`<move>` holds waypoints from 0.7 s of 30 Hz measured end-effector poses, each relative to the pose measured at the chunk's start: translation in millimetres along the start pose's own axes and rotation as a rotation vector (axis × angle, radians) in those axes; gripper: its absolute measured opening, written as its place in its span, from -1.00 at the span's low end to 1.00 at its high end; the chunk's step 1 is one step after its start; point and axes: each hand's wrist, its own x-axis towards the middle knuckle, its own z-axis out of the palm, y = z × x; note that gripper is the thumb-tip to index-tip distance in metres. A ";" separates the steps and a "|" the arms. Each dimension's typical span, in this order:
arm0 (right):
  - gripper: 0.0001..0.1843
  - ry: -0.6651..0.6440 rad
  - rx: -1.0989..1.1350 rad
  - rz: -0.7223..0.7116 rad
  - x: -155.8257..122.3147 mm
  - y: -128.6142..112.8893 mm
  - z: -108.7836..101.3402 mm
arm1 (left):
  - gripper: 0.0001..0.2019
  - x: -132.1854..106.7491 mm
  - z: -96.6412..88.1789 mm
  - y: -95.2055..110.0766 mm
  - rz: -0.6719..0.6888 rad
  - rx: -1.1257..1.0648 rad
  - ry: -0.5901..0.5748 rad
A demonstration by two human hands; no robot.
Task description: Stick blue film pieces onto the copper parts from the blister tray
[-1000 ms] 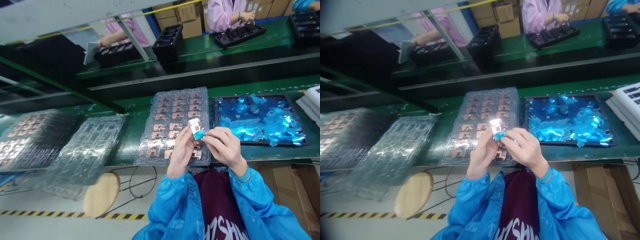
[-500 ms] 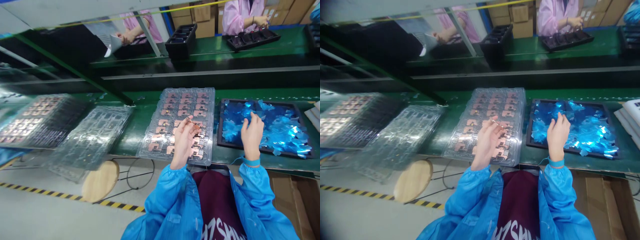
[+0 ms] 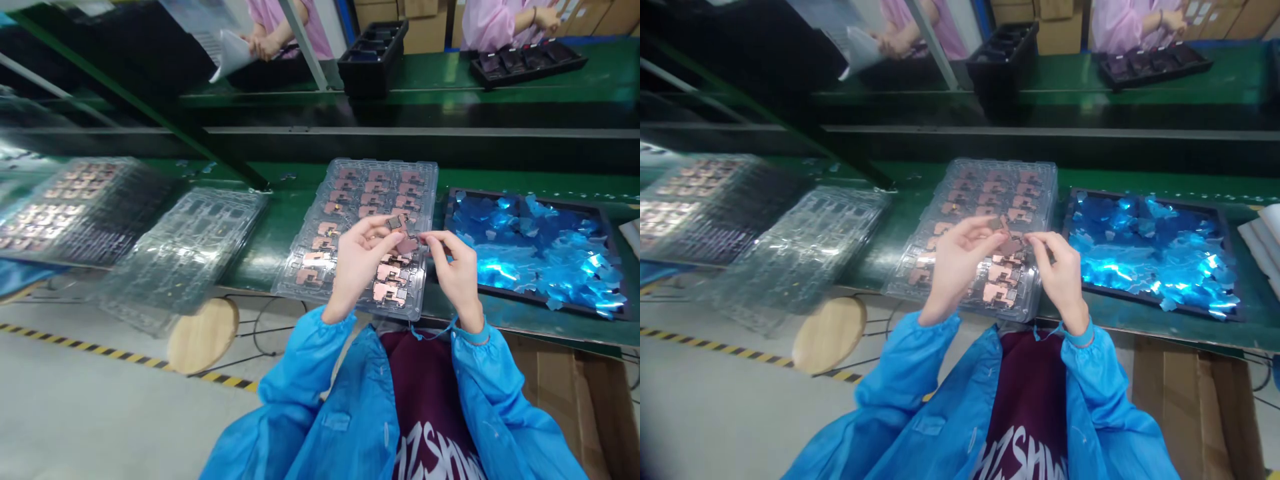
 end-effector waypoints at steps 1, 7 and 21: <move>-0.69 0.015 0.015 0.003 0.4 0.8 -3.9 | -0.66 7.4 -6.1 2.9 0.036 0.057 -0.020; -0.67 0.121 0.032 0.041 -5.5 4.9 -21.0 | -0.94 55.9 -26.4 -4.9 0.251 0.560 -0.354; -0.69 0.123 -0.054 0.070 -10.3 11.4 -29.9 | -0.83 69.8 -48.1 -34.4 0.647 0.925 -0.451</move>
